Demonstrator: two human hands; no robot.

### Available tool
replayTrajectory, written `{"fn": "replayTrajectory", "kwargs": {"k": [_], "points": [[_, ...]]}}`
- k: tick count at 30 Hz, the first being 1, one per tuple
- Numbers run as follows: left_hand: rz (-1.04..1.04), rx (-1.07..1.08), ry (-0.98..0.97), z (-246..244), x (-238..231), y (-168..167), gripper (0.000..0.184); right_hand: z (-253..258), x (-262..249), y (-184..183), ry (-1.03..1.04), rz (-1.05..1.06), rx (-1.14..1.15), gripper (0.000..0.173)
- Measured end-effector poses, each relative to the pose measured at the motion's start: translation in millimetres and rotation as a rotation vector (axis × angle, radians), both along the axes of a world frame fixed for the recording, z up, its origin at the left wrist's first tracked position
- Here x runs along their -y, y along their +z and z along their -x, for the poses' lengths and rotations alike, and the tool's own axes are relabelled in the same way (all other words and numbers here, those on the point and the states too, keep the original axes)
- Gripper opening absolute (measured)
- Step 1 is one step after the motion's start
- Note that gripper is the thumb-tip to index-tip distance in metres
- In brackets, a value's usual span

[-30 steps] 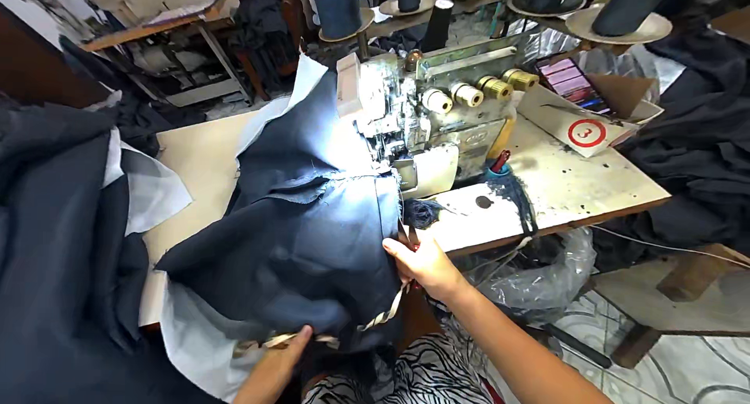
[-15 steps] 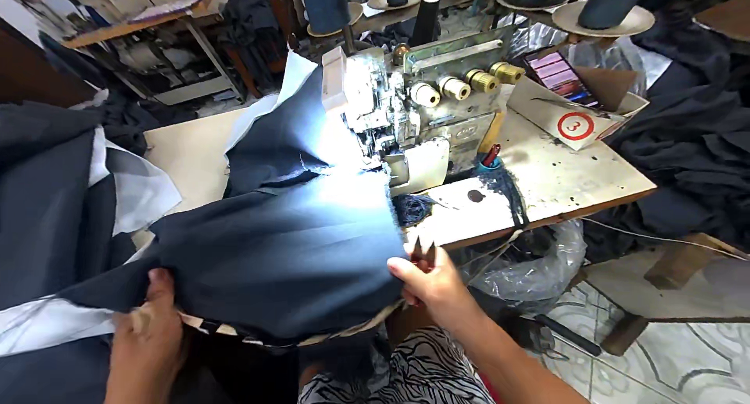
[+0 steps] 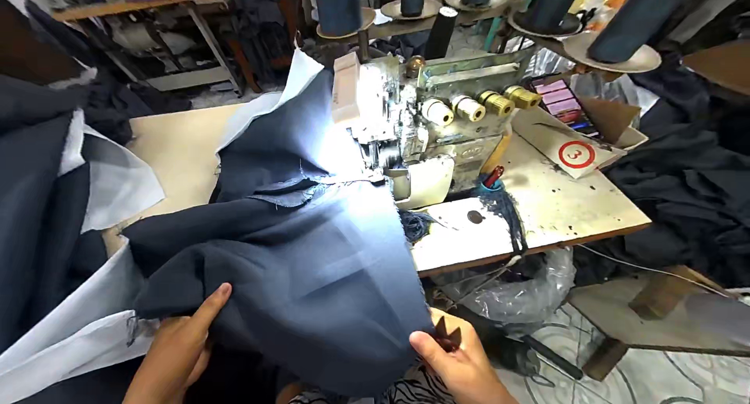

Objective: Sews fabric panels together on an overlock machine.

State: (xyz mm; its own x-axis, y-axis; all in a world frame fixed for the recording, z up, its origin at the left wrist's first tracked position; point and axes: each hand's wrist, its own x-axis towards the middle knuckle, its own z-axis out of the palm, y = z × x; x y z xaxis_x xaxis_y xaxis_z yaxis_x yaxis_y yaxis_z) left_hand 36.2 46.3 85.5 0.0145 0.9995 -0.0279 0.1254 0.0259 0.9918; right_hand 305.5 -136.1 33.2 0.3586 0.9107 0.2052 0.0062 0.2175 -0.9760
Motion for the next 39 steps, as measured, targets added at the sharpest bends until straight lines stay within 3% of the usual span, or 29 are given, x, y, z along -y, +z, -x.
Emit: {"fn": "replayTrajectory", "kwargs": {"k": [6, 11, 17, 19, 22, 24, 25, 27, 29, 31, 33, 35, 39], "points": [[-0.031, -0.082, -0.022, -10, -48, 12, 0.038, -6, -48, -2, -0.042, 0.064, -0.056, 0.014], [-0.051, -0.357, -0.094, -20, -97, 25, 0.044, -19, -88, 21, -0.066, 0.090, -0.033, 0.017], [-0.083, -0.792, 0.020, -39, -153, 45, 0.080, -25, -129, 35, -0.142, 0.109, 0.001, 0.026], [-0.144, -0.897, -0.072, -42, -162, 53, 0.080, -24, -137, 35, -0.173, 0.091, -0.002, 0.022], [-0.139, -1.208, -0.390, -35, -172, 63, 0.073, -21, -131, 36, -0.155, 0.069, -0.067, 0.023], [-0.073, -1.509, -0.556, -37, -157, 75, 0.060, -12, -107, 28, -0.109, 0.079, -0.047, 0.023], [-0.125, -1.599, -0.550, -40, -136, 79, 0.053, -5, -92, 20, -0.095, 0.104, -0.019, 0.022], [-0.420, -1.444, -0.505, -48, -64, 77, 0.033, 15, -55, -8, -0.066, 0.188, 0.007, 0.019], [-0.676, -1.045, -0.591, -61, 7, 49, 0.026, 41, -21, -39, -0.053, 0.265, -0.034, 0.018], [-0.636, -0.744, -0.703, -80, 62, 9, 0.033, 61, 7, -61, -0.011, 0.329, -0.164, 0.014], [-0.554, -0.615, -0.695, -95, 87, -30, 0.044, 72, 28, -70, 0.043, 0.359, -0.269, 0.012], [-0.493, -0.571, -0.621, -104, 99, -60, 0.049, 73, 46, -71, 0.087, 0.360, -0.265, 0.030], [-0.352, -0.475, -0.550, -101, 117, -76, 0.034, 68, 65, -72, 0.151, 0.356, -0.186, 0.032]]}}
